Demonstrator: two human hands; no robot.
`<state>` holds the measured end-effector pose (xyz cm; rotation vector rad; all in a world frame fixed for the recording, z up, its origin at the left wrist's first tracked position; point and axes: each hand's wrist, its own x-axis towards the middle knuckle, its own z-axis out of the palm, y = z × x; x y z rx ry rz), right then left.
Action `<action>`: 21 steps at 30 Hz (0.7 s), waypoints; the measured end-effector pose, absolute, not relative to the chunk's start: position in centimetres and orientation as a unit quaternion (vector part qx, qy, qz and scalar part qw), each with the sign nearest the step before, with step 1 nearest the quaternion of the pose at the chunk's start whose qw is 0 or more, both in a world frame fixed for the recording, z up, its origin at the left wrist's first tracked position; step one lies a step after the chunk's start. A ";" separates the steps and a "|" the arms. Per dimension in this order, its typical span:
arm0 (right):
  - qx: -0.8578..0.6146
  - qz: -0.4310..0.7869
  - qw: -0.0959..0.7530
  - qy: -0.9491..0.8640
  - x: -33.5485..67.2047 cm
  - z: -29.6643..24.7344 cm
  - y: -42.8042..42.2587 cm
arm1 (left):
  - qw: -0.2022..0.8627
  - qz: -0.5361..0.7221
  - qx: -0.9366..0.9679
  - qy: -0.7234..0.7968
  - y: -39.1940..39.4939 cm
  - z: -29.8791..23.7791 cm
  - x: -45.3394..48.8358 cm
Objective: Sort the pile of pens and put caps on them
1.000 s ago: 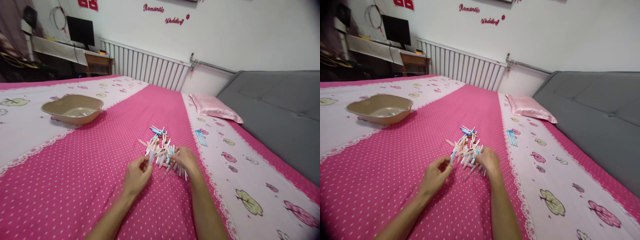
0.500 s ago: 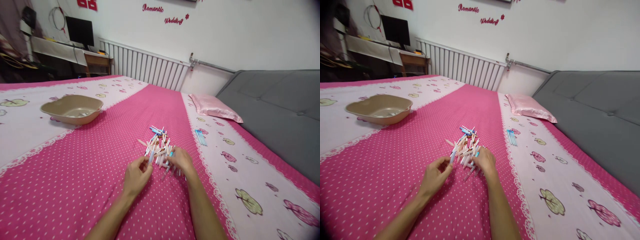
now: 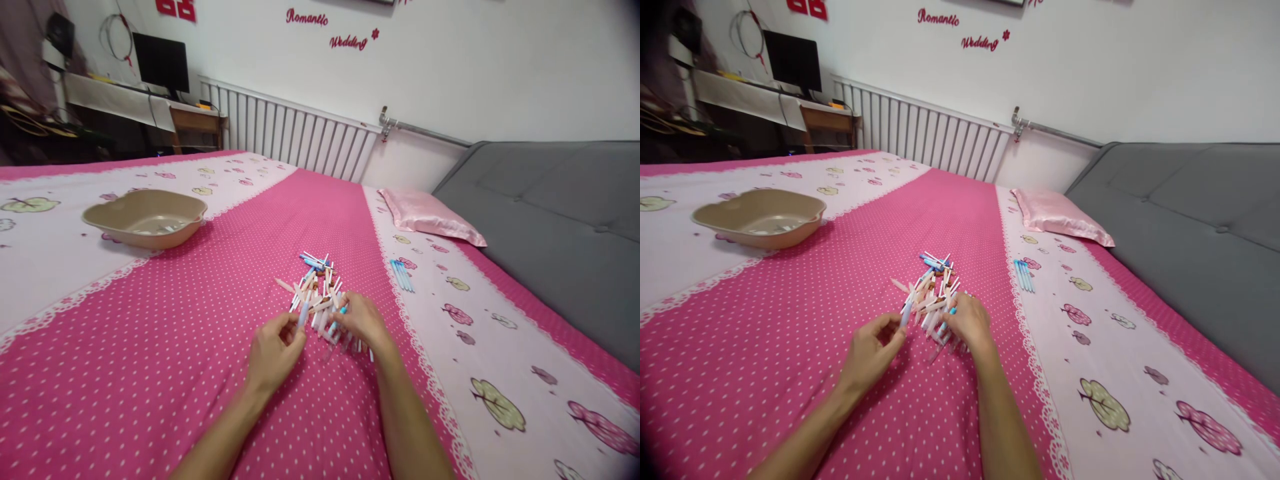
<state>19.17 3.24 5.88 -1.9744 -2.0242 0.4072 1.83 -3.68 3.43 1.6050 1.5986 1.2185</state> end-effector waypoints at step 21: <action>-0.414 0.566 0.548 -0.457 19.3 9.4 2.1 | 0.215 0.422 0.641 0.604 -3.9 3.3 1.8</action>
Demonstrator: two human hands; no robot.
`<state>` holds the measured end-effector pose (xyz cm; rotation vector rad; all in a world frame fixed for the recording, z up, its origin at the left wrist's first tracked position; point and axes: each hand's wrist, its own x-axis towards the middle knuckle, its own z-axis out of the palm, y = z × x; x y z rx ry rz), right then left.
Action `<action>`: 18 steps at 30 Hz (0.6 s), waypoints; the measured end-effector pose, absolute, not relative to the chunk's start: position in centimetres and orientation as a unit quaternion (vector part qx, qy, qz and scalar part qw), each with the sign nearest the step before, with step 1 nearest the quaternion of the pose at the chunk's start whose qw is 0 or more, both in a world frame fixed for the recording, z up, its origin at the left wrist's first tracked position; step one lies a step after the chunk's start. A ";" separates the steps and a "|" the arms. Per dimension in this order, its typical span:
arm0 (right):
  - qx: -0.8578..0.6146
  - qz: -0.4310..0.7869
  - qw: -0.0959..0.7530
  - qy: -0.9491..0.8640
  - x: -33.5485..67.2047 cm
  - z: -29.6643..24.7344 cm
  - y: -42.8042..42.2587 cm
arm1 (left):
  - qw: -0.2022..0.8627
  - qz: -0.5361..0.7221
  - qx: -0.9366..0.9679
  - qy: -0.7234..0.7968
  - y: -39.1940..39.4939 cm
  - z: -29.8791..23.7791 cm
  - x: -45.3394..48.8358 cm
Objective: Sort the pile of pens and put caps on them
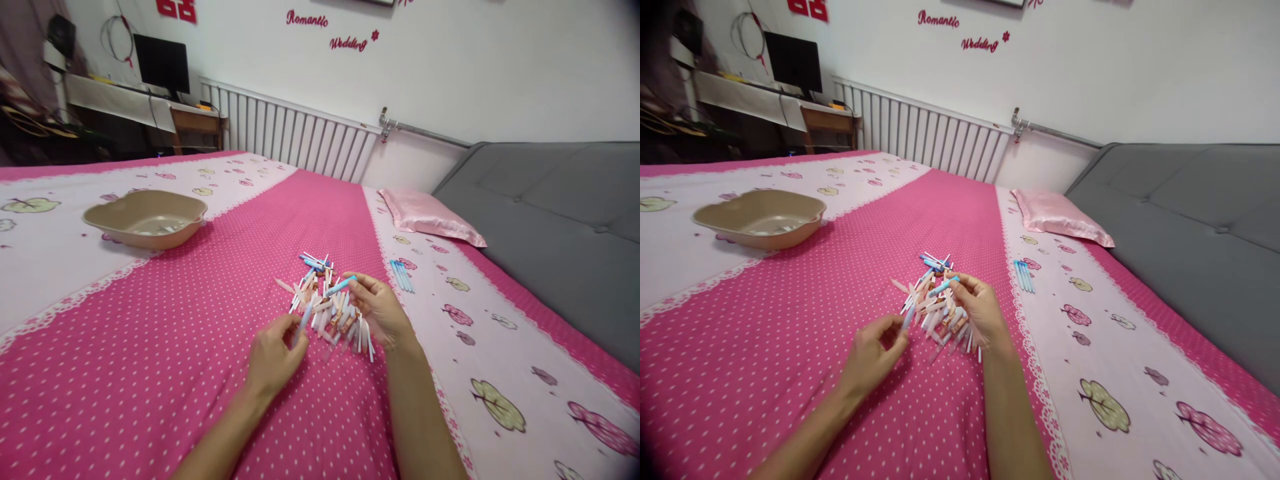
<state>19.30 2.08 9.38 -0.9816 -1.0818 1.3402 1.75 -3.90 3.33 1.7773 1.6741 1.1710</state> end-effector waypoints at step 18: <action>-0.430 0.531 0.558 -0.471 19.3 9.7 1.8 | 0.048 0.432 0.725 0.534 -3.9 2.8 1.8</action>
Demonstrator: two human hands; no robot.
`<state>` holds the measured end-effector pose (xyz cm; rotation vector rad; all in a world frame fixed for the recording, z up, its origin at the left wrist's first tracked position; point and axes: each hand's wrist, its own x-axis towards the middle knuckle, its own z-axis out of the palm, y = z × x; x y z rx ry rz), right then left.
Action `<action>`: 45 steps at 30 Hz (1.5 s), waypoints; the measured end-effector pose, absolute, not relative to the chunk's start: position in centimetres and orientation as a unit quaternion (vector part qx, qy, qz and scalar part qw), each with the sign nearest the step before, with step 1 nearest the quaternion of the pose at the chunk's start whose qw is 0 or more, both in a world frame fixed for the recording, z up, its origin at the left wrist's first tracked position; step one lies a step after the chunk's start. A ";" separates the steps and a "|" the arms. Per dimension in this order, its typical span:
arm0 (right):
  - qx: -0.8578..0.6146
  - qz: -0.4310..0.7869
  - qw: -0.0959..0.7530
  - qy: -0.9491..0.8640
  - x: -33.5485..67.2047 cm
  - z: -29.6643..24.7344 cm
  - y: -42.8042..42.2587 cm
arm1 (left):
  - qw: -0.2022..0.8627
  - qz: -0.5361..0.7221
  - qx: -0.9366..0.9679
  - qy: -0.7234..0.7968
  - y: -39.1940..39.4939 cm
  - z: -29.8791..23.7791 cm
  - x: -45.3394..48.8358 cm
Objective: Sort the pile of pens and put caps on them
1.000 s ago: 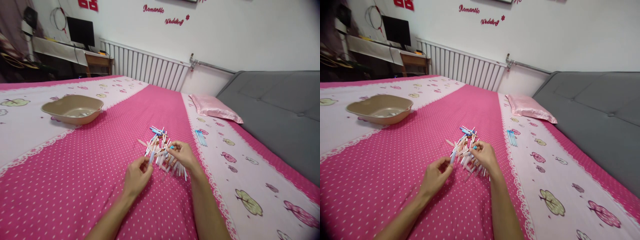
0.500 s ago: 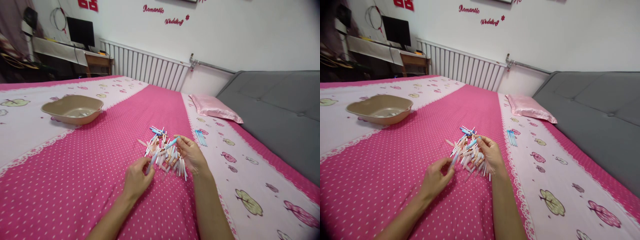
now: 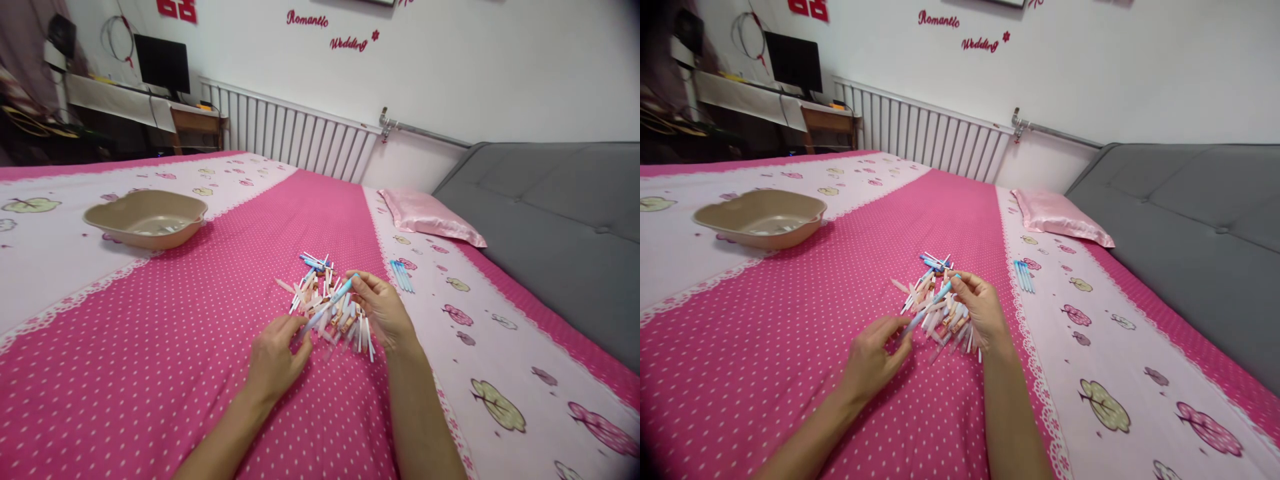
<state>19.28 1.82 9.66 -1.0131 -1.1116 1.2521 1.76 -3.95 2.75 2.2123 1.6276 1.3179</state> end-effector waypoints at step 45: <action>-0.384 0.589 0.461 -0.541 17.4 9.2 1.0 | 0.077 0.453 0.714 0.528 -4.1 3.0 1.7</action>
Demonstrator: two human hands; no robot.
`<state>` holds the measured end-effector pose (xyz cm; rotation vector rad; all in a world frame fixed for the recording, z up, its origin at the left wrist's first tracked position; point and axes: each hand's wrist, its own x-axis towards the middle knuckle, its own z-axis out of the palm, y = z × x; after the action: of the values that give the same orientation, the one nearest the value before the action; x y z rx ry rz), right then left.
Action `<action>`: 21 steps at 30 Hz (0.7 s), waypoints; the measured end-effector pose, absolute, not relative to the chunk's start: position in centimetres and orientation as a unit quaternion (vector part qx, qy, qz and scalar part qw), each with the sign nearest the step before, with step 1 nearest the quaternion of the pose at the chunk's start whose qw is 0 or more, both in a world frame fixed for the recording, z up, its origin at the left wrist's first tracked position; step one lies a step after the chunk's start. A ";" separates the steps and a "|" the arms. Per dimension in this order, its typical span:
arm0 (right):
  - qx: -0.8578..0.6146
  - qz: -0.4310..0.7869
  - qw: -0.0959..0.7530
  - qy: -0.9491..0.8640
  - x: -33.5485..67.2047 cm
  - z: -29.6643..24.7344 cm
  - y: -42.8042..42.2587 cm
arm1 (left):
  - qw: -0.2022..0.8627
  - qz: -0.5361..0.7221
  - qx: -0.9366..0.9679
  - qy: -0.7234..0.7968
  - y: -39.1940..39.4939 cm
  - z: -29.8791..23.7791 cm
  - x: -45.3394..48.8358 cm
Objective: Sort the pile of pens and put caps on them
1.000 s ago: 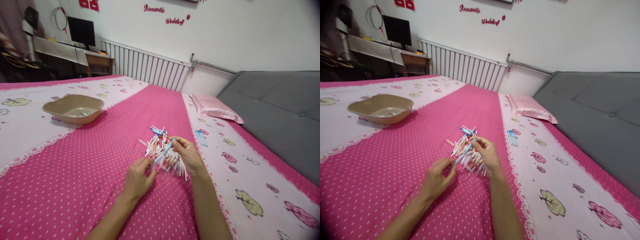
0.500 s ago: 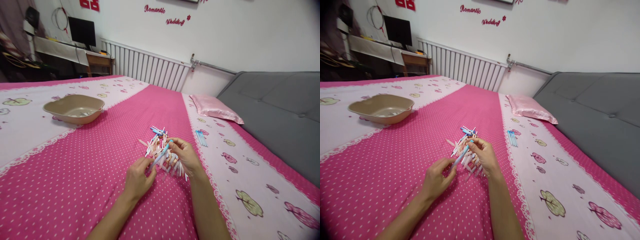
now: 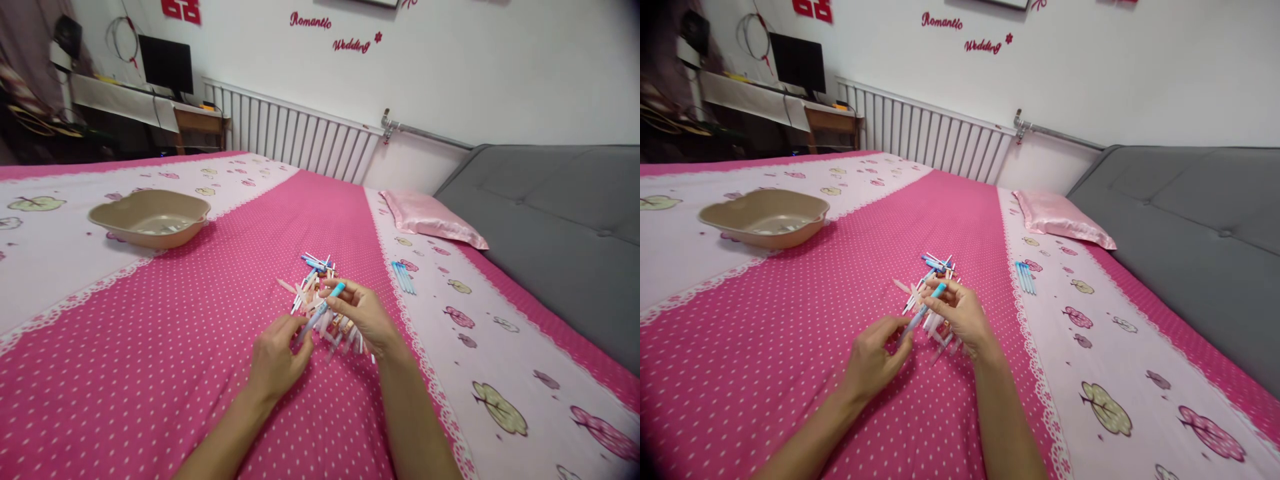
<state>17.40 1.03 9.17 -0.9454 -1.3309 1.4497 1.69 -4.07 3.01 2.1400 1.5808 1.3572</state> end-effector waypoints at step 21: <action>-0.385 0.569 0.460 -0.563 17.5 9.1 1.1 | 0.099 0.449 0.718 0.522 -4.2 2.8 1.7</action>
<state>17.47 1.13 9.06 -0.9474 -1.3869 1.3999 1.72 -4.22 2.79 2.1252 1.5450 1.3275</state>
